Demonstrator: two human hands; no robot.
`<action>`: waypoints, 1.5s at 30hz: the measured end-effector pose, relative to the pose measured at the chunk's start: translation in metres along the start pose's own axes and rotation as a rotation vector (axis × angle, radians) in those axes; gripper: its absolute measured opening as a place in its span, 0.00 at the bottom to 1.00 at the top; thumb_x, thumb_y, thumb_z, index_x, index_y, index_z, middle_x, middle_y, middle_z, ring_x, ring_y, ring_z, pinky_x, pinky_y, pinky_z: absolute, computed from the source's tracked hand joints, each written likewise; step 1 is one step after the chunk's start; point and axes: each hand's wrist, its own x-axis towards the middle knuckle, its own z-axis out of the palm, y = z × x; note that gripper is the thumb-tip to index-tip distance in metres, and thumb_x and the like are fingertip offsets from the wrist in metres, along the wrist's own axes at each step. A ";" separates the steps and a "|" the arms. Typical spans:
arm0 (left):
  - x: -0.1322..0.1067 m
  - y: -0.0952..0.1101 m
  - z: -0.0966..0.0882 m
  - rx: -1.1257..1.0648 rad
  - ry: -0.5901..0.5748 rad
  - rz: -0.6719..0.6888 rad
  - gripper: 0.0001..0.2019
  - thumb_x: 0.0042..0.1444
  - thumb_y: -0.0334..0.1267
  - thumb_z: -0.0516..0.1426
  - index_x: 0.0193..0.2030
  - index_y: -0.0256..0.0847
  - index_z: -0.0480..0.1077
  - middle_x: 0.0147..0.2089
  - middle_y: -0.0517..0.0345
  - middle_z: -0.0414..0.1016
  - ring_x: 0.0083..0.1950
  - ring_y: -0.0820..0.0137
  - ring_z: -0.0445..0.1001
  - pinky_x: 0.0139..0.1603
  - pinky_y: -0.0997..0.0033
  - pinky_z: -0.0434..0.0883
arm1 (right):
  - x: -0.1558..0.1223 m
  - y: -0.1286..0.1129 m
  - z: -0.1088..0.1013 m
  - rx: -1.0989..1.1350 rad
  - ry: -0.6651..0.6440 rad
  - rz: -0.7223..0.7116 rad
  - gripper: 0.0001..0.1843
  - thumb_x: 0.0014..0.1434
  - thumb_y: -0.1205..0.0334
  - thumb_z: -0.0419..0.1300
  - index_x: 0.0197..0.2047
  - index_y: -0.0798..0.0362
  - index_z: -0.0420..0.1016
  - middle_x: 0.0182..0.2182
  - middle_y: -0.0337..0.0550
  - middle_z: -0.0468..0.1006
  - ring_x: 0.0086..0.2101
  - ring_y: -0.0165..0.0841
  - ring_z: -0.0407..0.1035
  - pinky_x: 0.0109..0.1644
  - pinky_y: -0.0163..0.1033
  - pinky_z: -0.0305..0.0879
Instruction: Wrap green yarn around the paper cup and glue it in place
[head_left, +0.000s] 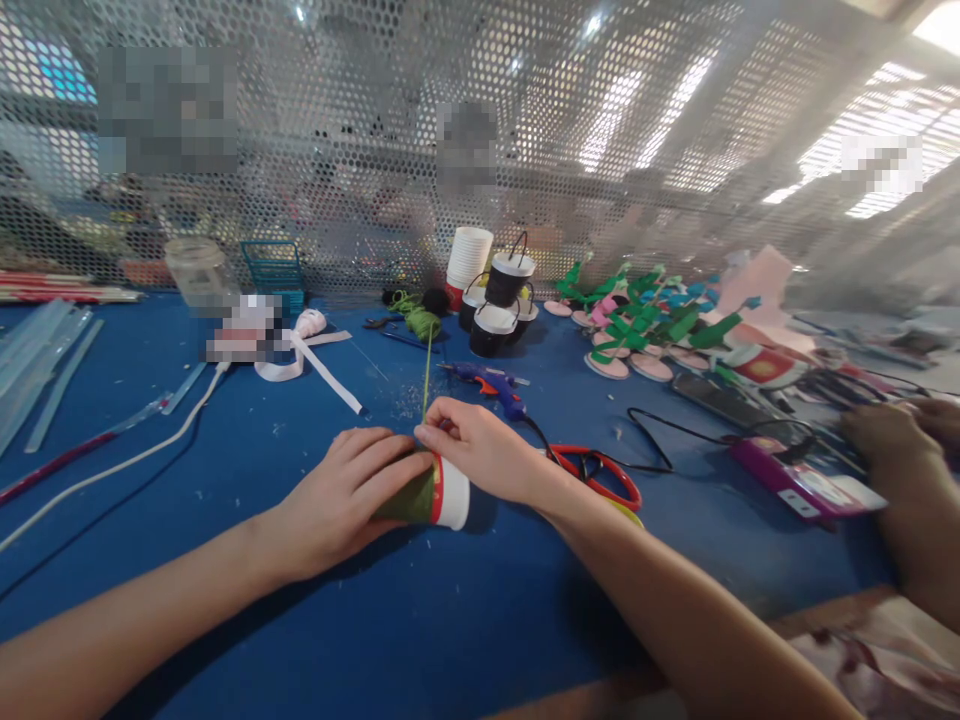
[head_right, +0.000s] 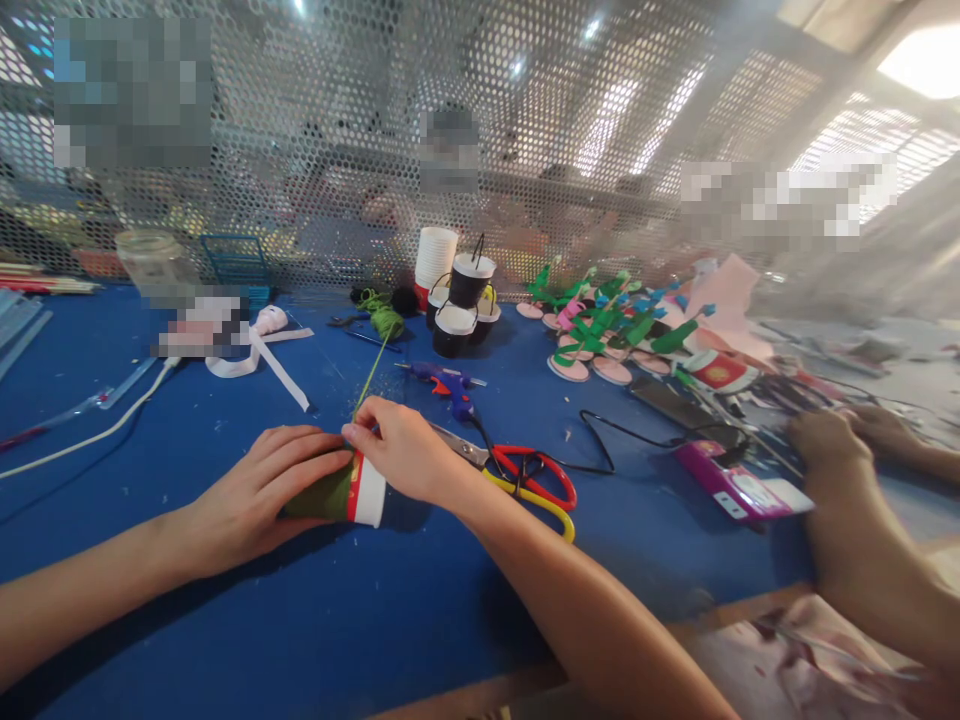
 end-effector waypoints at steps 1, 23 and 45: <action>0.000 0.000 0.000 0.012 0.001 0.008 0.21 0.55 0.34 0.54 0.55 0.35 0.55 0.50 0.44 0.65 0.51 0.59 0.62 0.49 0.58 0.63 | 0.000 0.000 0.000 0.002 0.000 -0.007 0.09 0.56 0.63 0.52 0.24 0.53 0.60 0.20 0.33 0.62 0.23 0.26 0.56 0.28 0.33 0.52; 0.000 0.003 0.000 0.063 -0.005 0.117 0.16 0.57 0.24 0.46 0.51 0.36 0.59 0.50 0.44 0.64 0.52 0.58 0.59 0.49 0.56 0.63 | 0.001 0.003 -0.002 0.124 -0.029 -0.071 0.07 0.54 0.64 0.53 0.25 0.55 0.64 0.21 0.34 0.65 0.25 0.25 0.58 0.29 0.32 0.55; -0.001 0.002 0.001 0.027 -0.057 0.090 0.20 0.54 0.29 0.51 0.55 0.34 0.55 0.52 0.45 0.66 0.55 0.59 0.59 0.52 0.58 0.62 | 0.014 0.015 0.012 0.271 -0.115 -0.052 0.08 0.53 0.63 0.55 0.24 0.55 0.67 0.20 0.33 0.66 0.23 0.24 0.60 0.28 0.30 0.57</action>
